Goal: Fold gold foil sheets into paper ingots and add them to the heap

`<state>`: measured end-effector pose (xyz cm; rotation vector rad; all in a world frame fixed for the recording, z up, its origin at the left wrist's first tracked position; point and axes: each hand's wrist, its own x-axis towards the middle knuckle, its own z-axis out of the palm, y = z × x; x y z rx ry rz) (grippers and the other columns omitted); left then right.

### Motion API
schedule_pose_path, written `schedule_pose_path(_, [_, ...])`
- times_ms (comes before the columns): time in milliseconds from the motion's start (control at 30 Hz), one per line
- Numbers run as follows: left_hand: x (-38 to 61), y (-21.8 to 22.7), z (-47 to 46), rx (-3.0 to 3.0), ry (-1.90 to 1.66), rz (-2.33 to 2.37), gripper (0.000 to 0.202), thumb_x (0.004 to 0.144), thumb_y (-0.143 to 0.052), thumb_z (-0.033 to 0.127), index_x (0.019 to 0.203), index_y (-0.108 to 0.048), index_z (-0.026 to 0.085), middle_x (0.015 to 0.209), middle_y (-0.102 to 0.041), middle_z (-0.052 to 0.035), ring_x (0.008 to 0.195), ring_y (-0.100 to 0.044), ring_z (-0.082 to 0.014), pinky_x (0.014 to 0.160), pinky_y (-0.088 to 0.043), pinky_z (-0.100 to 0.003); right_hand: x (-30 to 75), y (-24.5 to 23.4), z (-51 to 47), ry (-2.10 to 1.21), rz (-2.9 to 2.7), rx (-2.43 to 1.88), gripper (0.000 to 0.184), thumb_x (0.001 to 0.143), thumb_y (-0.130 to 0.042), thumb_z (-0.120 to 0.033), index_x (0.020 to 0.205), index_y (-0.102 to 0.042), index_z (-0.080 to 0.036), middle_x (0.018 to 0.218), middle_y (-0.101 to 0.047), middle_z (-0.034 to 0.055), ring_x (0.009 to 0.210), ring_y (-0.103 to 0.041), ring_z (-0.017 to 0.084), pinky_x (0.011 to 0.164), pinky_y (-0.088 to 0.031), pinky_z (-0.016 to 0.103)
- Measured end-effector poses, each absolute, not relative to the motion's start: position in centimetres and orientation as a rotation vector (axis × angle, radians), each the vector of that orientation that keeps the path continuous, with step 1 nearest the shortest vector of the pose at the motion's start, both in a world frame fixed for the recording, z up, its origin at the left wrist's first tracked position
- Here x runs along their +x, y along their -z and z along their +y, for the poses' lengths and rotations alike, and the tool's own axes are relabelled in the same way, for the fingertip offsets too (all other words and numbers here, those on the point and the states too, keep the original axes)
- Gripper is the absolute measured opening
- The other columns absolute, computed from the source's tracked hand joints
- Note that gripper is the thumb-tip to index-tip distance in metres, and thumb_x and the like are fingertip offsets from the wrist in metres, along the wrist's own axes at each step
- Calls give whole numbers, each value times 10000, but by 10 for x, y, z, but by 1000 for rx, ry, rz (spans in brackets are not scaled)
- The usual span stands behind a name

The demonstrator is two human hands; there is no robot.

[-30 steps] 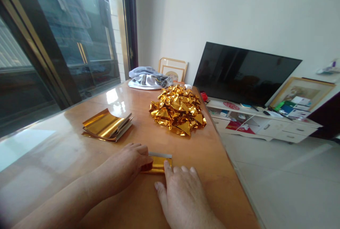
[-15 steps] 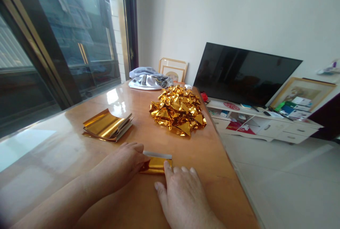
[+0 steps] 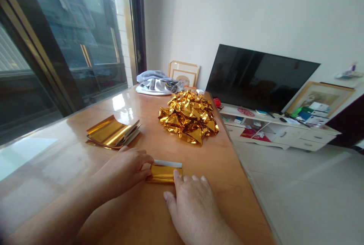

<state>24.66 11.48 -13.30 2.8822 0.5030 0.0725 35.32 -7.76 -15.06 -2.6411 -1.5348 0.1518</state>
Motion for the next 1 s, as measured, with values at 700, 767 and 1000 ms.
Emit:
schedule_pose_path(700, [253,143,109,2797,-61,159,226,878,-494,140,873,-703,224,910,-630,-46,806,-588,-171,758,-438,-278,355,149,-78,-126,-1591,-2661,437,966,-478,-462,1307,-621,-229,998,-745,117,923,-672,303,821,-415,412])
schedule_pose_path(767, [254,141,107,2830,-70,156,235,925,-481,212,902,-714,235,892,-620,-51,795,-588,-175,752,-434,-288,355,147,-78,-119,-1597,-2669,438,965,-481,-460,1312,-616,-229,978,-751,113,910,-677,302,810,-419,406])
schedule_pose_path(1000, [257,151,109,2850,-155,158,253,943,-522,380,1074,-725,305,961,-587,-58,905,-577,-210,783,-432,-304,355,142,-78,-171,-1611,-2704,493,972,-438,-495,1364,-578,-229,953,-762,126,888,-699,313,779,-438,401])
